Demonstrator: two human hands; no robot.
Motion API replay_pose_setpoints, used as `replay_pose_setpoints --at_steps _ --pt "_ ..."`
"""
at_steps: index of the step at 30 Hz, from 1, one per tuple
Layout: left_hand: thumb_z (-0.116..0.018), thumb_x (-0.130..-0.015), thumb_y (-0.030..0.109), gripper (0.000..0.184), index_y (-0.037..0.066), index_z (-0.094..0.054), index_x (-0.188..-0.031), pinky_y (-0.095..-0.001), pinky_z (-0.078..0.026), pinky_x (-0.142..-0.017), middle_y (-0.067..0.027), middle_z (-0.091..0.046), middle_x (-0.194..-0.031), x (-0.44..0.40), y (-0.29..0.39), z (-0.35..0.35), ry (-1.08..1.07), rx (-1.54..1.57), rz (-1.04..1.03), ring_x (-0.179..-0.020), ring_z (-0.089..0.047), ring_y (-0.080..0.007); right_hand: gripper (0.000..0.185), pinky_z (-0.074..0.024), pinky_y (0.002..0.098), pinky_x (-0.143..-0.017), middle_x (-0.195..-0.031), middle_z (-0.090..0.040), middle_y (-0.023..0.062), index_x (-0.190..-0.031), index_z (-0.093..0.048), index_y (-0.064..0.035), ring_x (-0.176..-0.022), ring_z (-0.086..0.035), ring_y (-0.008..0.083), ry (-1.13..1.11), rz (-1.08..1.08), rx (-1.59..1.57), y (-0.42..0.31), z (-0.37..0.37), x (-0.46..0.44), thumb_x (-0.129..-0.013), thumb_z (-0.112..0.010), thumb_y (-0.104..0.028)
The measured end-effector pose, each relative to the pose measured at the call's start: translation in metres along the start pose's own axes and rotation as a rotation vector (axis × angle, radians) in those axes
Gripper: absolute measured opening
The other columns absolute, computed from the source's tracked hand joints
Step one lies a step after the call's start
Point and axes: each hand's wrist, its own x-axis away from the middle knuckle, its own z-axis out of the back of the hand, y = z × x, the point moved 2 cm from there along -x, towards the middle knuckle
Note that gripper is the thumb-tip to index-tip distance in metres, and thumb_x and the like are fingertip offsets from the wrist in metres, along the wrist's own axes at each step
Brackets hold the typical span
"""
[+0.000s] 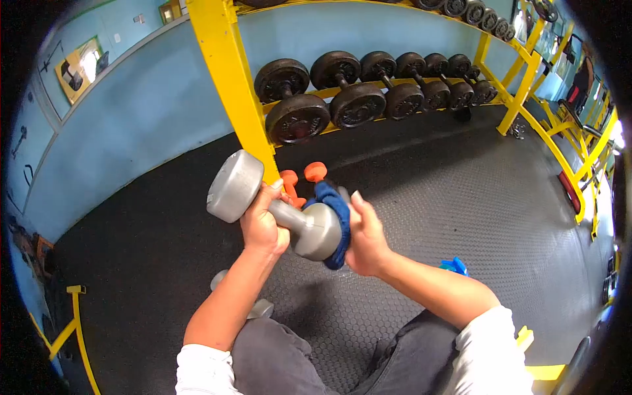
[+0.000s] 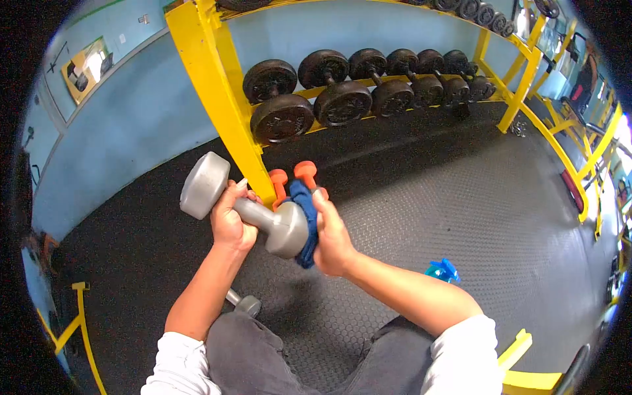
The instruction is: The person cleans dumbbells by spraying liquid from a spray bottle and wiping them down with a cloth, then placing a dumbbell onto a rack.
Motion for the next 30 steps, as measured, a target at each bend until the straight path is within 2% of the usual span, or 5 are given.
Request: replay_pose_setpoints --at_steps 6,10,12,17,30 --pt "-0.065 -0.078 0.007 0.013 0.008 -0.053 -0.081 -0.0329 -0.047 -0.057 -0.0038 -0.053 -0.07 -0.031 -0.005 0.028 0.187 -0.279 -0.091 -0.059 -0.053 -0.0165 0.072 -0.0444 0.0423 -0.094 -0.105 -0.063 0.0179 -0.119 -0.051 0.0032 -0.099 -0.061 0.03 0.202 -0.671 0.09 0.015 -0.019 0.028 -0.091 -0.035 -0.061" --pt "-0.072 -0.073 0.004 0.027 0.008 -0.057 -0.096 -0.0291 -0.043 -0.053 -0.0017 -0.057 -0.075 -0.036 -0.029 0.05 0.235 -0.504 -0.153 -0.059 -0.052 -0.0134 0.063 -0.0466 0.0426 -0.084 -0.109 -0.059 0.0256 -0.084 -0.064 0.0023 -0.094 -0.062 0.0333 -0.15 -0.601 1.293 -0.022 -0.015 0.027 -0.092 -0.039 -0.055" --pt "-0.072 -0.074 0.005 0.027 0.009 -0.058 -0.096 -0.0288 -0.042 -0.055 0.0003 -0.056 -0.078 -0.027 -0.04 0.056 0.143 -0.668 -0.01 -0.062 -0.051 -0.0117 0.044 -0.0471 0.0458 -0.081 -0.107 -0.058 0.0282 -0.089 -0.063 0.0009 -0.091 -0.061 0.0385 0.122 -0.076 1.737 -0.03 -0.003 0.021 -0.089 -0.052 -0.042" --pt "-0.076 -0.074 0.011 0.034 0.011 -0.06 -0.104 -0.0337 -0.046 -0.066 0.0002 -0.06 -0.088 -0.001 -0.083 0.047 -0.022 -0.623 0.35 -0.077 -0.054 -0.013 0.069 -0.0485 0.0441 -0.082 -0.102 -0.061 0.0285 -0.116 -0.048 0.0067 -0.096 -0.061 0.0404 -0.153 -0.24 1.562 0.018 0.046 0.001 -0.071 -0.072 -0.039" --pt "-0.07 -0.079 0.025 0.04 0.0 -0.059 -0.109 -0.0321 -0.046 -0.061 -0.0062 -0.06 -0.086 -0.009 -0.131 0.099 -0.433 -1.087 0.932 -0.072 -0.055 -0.0152 0.041 -0.0491 0.0316 -0.079 -0.093 -0.066 0.0119 -0.098 -0.063 0.004 -0.085 -0.062 0.0187 0.28 -0.564 0.91 0.107 0.132 -0.003 -0.066 -0.075 -0.017"
